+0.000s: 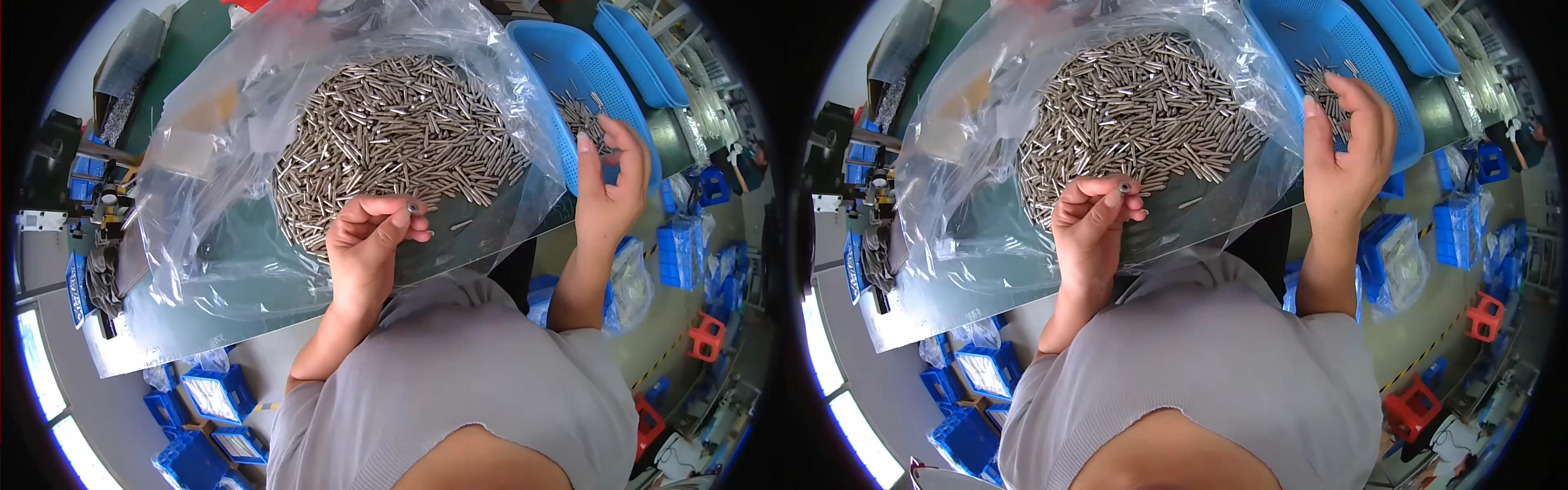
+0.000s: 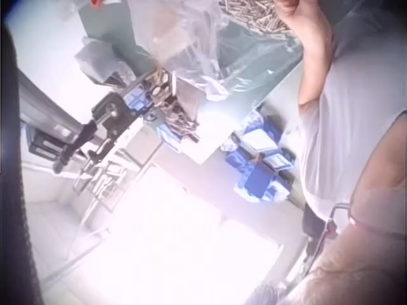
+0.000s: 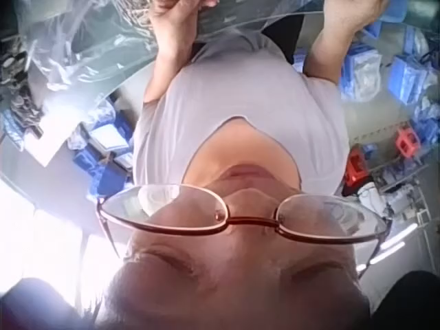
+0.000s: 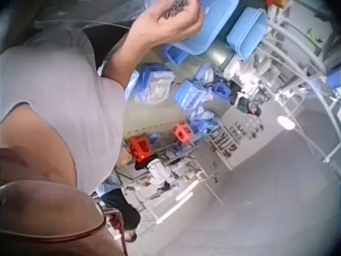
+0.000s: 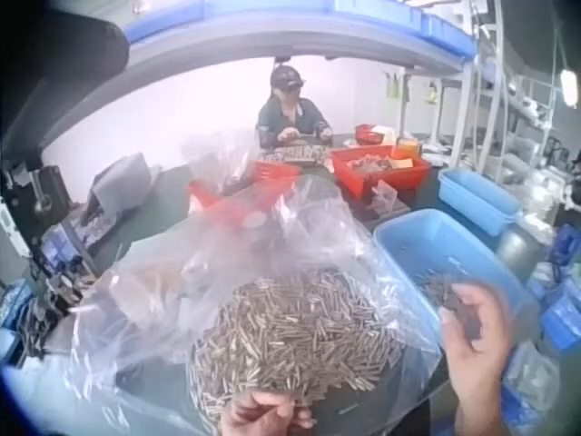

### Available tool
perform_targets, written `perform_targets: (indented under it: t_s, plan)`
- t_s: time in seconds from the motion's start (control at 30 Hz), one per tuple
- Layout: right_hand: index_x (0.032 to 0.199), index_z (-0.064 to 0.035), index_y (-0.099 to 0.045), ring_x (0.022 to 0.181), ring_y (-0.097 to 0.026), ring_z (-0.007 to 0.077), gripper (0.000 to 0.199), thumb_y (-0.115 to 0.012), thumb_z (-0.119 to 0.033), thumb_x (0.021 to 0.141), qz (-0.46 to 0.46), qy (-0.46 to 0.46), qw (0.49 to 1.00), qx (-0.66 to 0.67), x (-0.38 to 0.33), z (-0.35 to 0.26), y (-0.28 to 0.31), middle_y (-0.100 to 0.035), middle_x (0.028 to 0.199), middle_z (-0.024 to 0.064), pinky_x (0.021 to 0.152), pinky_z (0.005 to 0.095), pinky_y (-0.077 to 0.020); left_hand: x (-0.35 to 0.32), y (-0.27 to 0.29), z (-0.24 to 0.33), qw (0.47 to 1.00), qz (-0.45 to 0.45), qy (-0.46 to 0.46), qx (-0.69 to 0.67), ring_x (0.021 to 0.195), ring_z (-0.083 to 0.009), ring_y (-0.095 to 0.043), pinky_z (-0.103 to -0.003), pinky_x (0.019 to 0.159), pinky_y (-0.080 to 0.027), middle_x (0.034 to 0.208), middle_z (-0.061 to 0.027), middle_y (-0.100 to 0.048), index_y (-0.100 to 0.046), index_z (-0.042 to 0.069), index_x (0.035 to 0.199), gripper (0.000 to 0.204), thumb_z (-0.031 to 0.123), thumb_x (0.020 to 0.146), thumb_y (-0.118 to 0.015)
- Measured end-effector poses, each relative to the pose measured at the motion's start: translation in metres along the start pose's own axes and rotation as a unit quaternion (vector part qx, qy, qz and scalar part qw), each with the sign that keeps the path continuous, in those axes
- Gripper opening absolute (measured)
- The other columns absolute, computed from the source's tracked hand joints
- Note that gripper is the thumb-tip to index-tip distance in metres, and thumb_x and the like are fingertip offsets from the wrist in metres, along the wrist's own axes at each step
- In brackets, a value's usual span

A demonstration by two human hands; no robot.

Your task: Picking small metal pins from a plastic bag and placing them into a blue tray after inspection.

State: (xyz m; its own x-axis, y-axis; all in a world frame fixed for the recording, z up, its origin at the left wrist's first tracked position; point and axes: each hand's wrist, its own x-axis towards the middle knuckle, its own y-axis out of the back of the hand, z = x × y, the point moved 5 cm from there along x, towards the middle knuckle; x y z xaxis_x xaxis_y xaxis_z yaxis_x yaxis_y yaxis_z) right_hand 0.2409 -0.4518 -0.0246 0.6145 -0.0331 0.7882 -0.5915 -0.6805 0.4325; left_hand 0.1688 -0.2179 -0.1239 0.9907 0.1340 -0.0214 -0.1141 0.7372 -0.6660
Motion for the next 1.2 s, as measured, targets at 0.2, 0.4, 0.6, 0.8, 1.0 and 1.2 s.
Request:
perform_targets:
  t_s: [0.2,0.4,0.6,0.8,1.0,1.2]
  plan:
    - [0.083,-0.0078,-0.063,0.076,-0.058,0.025,0.016,-0.071,-0.004,0.069,-0.359,0.107,0.915,0.149,-0.051,-0.035,-0.046,-0.059,0.082,0.006,0.065,0.0358,-0.0476,0.002,-0.001,-0.001,1.0,0.005,-0.002,0.006,0.079,-0.0183,-0.065,-0.031,0.071,-0.057,0.095,-0.016,-0.066,-0.06,-0.004,0.096,0.009,0.0,0.089,-0.058]
    - [0.085,-0.0073,-0.063,0.077,-0.056,0.0243,0.023,-0.072,-0.008,0.065,-0.425,0.174,0.883,0.097,-0.068,-0.046,-0.059,-0.055,0.082,0.005,0.064,0.0352,-0.0474,0.001,-0.001,0.001,1.0,0.002,-0.003,0.007,0.079,-0.0182,-0.065,-0.031,0.071,-0.057,0.095,-0.0163,-0.066,-0.06,-0.004,0.096,0.008,-0.001,0.089,-0.058]
    - [0.077,-0.0079,-0.058,0.075,-0.056,0.0233,0.008,-0.064,-0.012,0.073,-0.427,0.235,0.87,0.08,-0.074,-0.053,-0.07,-0.051,0.078,0.0042,0.062,0.0347,-0.047,-0.002,-0.002,0.0,1.0,0.006,0.002,0.008,0.079,-0.0186,-0.065,-0.031,0.07,-0.057,0.096,-0.0167,-0.065,-0.06,-0.004,0.096,0.008,-0.002,0.089,-0.057]
    - [0.09,0.0,-0.061,0.074,-0.061,0.0117,0.01,-0.065,0.003,0.082,-0.269,-0.136,0.85,0.431,-0.056,-0.034,-0.065,-0.063,0.085,0.0067,0.064,0.0229,-0.0484,-0.002,-0.002,-0.004,0.998,-0.034,0.045,-0.023,0.078,-0.02,-0.066,-0.032,0.073,-0.057,0.095,-0.0176,-0.066,-0.059,-0.004,0.096,0.008,-0.002,0.089,-0.057]
    - [0.088,0.0006,-0.062,0.071,-0.061,0.0122,0.008,-0.066,0.002,0.082,-0.29,-0.092,0.847,0.436,-0.056,-0.051,-0.066,-0.064,0.081,0.0062,0.064,0.0233,-0.0489,-0.001,-0.002,-0.004,0.998,-0.04,0.048,-0.027,0.078,-0.0203,-0.066,-0.032,0.073,-0.057,0.093,-0.0169,-0.066,-0.059,-0.004,0.098,0.01,-0.003,0.088,-0.058]
    - [0.086,-0.0006,-0.062,0.068,-0.06,0.0122,0.008,-0.067,0.002,0.08,-0.307,-0.088,0.857,0.404,-0.054,-0.049,-0.067,-0.063,0.079,0.0059,0.059,0.0234,-0.047,-0.002,-0.003,-0.003,0.998,-0.03,0.052,-0.004,0.078,-0.0197,-0.066,-0.032,0.073,-0.057,0.091,-0.0146,-0.066,-0.06,-0.005,0.097,0.01,-0.003,0.088,-0.058]
